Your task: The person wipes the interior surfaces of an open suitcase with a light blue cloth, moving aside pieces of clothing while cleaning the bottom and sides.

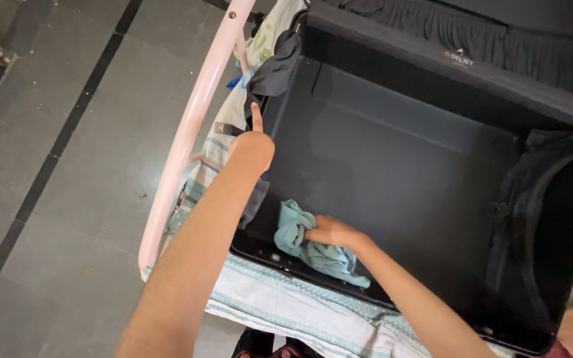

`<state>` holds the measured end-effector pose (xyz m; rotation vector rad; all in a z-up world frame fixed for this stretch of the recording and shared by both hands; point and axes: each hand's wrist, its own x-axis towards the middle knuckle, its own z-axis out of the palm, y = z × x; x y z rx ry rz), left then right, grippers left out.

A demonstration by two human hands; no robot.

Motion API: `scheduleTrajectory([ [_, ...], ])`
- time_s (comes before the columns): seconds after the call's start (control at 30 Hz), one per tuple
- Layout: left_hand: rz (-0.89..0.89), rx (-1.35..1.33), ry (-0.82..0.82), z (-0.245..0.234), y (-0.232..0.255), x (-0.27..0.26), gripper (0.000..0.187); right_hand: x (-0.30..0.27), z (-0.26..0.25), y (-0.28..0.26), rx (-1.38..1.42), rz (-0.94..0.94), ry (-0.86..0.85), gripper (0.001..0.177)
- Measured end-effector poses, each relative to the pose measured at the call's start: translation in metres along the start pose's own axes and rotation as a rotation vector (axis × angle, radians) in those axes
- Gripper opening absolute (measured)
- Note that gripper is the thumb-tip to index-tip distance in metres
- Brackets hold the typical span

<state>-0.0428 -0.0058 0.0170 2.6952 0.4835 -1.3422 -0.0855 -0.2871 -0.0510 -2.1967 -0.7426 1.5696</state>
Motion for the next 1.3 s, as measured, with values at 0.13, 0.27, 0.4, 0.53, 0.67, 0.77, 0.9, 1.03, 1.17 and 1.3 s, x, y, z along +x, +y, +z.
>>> scheduleTrajectory([
  [0.13, -0.042, -0.095, 0.082, -0.001, -0.002, -0.002, 0.116, 0.018, 0.011, 0.003, -0.009, -0.022, 0.009, 0.046],
  [0.27, -0.027, 0.022, -0.023, -0.01, 0.003, -0.007, 0.121, 0.016, -0.002, 0.014, 0.237, -0.152, 0.083, 0.041],
  [0.4, -0.122, -0.194, -0.048, -0.009, 0.002, -0.014, 0.15, 0.019, -0.046, 0.003, 0.266, -0.187, 0.263, 0.039],
  [0.53, -0.043, -0.141, 0.085, -0.007, 0.001, -0.007, 0.122, 0.01, -0.055, -0.036, -0.143, -0.366, 0.507, 0.056],
  [0.67, 0.018, 0.011, 0.068, 0.0, -0.001, 0.0, 0.071, -0.007, -0.033, -0.073, -0.467, -0.402, 0.251, 0.066],
  [0.77, -0.046, -0.135, 0.023, 0.0, 0.002, 0.007, 0.118, -0.016, -0.024, -0.071, -0.393, -0.455, 0.135, 0.06],
  [0.9, -0.06, -0.152, 0.022, 0.006, 0.003, 0.015, 0.119, -0.006, -0.033, -0.038, -0.105, -0.326, 0.091, 0.064],
  [1.03, -0.008, -0.074, 0.074, 0.017, 0.003, 0.035, 0.087, -0.01, -0.051, 0.007, -0.05, 0.043, 0.112, 0.045],
  [1.17, -0.103, -0.093, 0.0, 0.024, 0.011, 0.072, 0.103, -0.008, -0.019, 0.02, -0.148, 0.077, 0.047, 0.05],
  [1.3, -0.109, 0.135, -0.078, 0.031, 0.013, 0.087, 0.099, 0.012, 0.005, 0.0, -0.119, 0.043, 0.034, 0.05],
])
